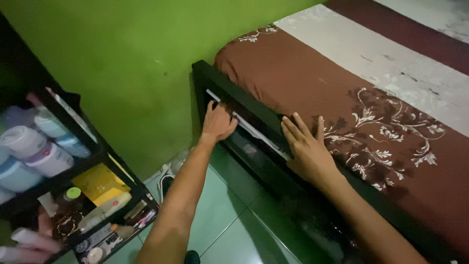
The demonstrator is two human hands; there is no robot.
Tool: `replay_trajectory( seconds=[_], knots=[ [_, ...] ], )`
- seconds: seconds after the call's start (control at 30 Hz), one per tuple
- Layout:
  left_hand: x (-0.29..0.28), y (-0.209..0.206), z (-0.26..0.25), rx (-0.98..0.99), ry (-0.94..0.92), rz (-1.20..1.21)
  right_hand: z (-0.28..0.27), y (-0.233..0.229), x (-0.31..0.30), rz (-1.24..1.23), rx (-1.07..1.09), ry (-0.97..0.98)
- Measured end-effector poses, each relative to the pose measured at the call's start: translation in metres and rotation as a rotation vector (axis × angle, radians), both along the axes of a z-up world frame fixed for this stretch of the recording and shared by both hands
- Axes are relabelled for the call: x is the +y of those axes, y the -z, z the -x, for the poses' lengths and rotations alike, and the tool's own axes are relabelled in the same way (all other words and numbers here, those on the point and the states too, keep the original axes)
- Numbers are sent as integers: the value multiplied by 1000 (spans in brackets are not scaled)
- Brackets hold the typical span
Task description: The person smooths and tucks a brown and white patterned bedsheet onto a single bed. They work along the sides and corners, pressing the fabric flat and aligning it with the bed frame. The person uses both hands to adjust the sheet and ensure it is neatly arranged.
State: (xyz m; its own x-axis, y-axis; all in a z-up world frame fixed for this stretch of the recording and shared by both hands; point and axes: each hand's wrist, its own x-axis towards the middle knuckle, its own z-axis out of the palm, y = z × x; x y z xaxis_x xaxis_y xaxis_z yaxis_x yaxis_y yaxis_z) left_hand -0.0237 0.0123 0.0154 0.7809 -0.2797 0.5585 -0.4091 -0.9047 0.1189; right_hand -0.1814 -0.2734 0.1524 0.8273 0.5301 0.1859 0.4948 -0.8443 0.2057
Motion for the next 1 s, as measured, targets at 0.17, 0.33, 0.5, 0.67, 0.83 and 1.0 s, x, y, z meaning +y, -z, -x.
replay_trajectory(
  seconds=[0.17, 0.33, 0.5, 0.67, 0.83, 1.0],
  knots=[
    [-8, -7, -2, -73, 17, 87, -3, -1, 2, -2, 3, -6],
    [-20, -12, 6, -98, -86, -11, 0, 3, 0, -68, -83, -107],
    [-30, -14, 6, -119, -205, -95, -2, 1, 2, -42, 22, -8],
    [-59, -1, 22, -100, -393, 95, 0, 3, -1, -78, -4, -27],
    [-114, 31, 90, -59, -288, 80, -2, 10, -3, -165, -40, -75],
    [-139, 44, 121, -53, 247, 44, -4, 17, -4, -92, -70, -43]
  ],
)
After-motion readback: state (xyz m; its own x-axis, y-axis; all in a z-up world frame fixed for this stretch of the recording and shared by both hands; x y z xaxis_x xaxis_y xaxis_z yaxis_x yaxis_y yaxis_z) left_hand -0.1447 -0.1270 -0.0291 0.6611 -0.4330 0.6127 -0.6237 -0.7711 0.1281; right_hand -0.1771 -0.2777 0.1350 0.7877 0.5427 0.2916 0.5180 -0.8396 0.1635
